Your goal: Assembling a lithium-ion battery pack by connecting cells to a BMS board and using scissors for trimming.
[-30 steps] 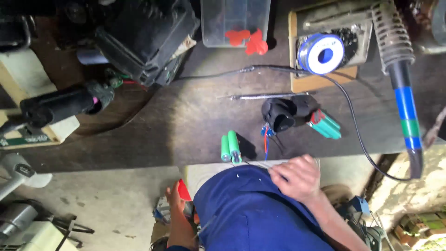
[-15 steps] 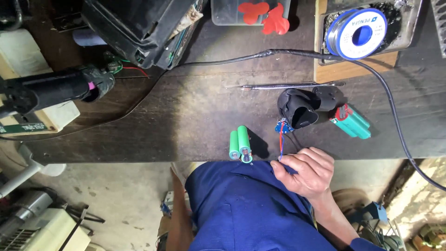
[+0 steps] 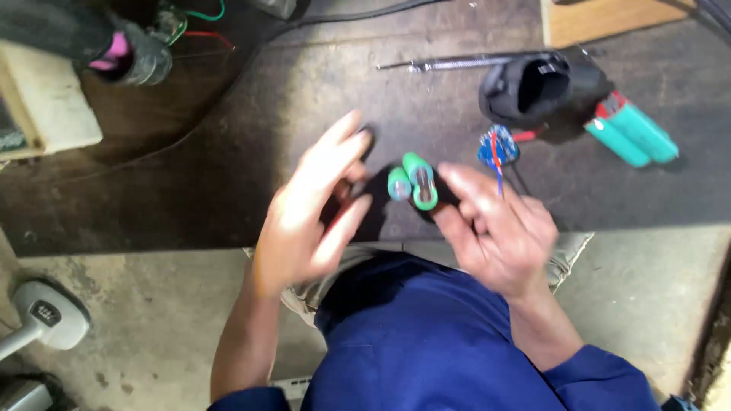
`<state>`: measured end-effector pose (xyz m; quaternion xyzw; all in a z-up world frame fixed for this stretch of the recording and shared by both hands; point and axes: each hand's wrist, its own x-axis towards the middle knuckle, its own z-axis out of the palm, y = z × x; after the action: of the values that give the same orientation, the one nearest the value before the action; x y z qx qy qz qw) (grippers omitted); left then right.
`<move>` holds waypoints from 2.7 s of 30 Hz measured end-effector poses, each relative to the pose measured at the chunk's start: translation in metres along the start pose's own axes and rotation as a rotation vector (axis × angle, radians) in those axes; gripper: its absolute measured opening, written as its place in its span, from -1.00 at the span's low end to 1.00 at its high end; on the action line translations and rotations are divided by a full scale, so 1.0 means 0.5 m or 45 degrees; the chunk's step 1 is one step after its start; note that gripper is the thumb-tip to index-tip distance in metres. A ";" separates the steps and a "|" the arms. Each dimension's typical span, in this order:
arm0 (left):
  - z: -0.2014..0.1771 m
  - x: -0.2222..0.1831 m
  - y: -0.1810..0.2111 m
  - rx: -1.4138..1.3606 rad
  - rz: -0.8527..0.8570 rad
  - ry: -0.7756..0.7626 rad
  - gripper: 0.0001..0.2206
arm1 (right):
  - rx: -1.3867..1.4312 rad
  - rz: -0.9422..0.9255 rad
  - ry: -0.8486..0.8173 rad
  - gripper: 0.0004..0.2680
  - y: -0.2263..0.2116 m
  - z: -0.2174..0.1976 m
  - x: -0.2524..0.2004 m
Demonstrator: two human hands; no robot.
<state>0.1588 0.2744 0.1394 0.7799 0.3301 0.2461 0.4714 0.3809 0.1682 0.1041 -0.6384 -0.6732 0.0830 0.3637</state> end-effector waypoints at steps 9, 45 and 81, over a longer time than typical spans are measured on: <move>0.047 0.017 -0.022 -0.339 0.326 0.006 -0.59 | 0.500 -0.005 0.159 -0.83 -0.013 0.005 0.006; 0.071 0.024 0.004 -0.196 0.310 0.046 -0.62 | 0.571 -0.047 0.438 -0.94 -0.022 0.019 -0.007; 0.057 0.010 -0.010 -0.350 0.298 0.144 -0.63 | 0.807 0.416 0.205 -0.87 -0.088 0.004 0.034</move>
<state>0.1805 0.2634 0.1230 0.7263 0.2263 0.3855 0.5223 0.3456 0.1768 0.1345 -0.5975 -0.4725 0.2941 0.5772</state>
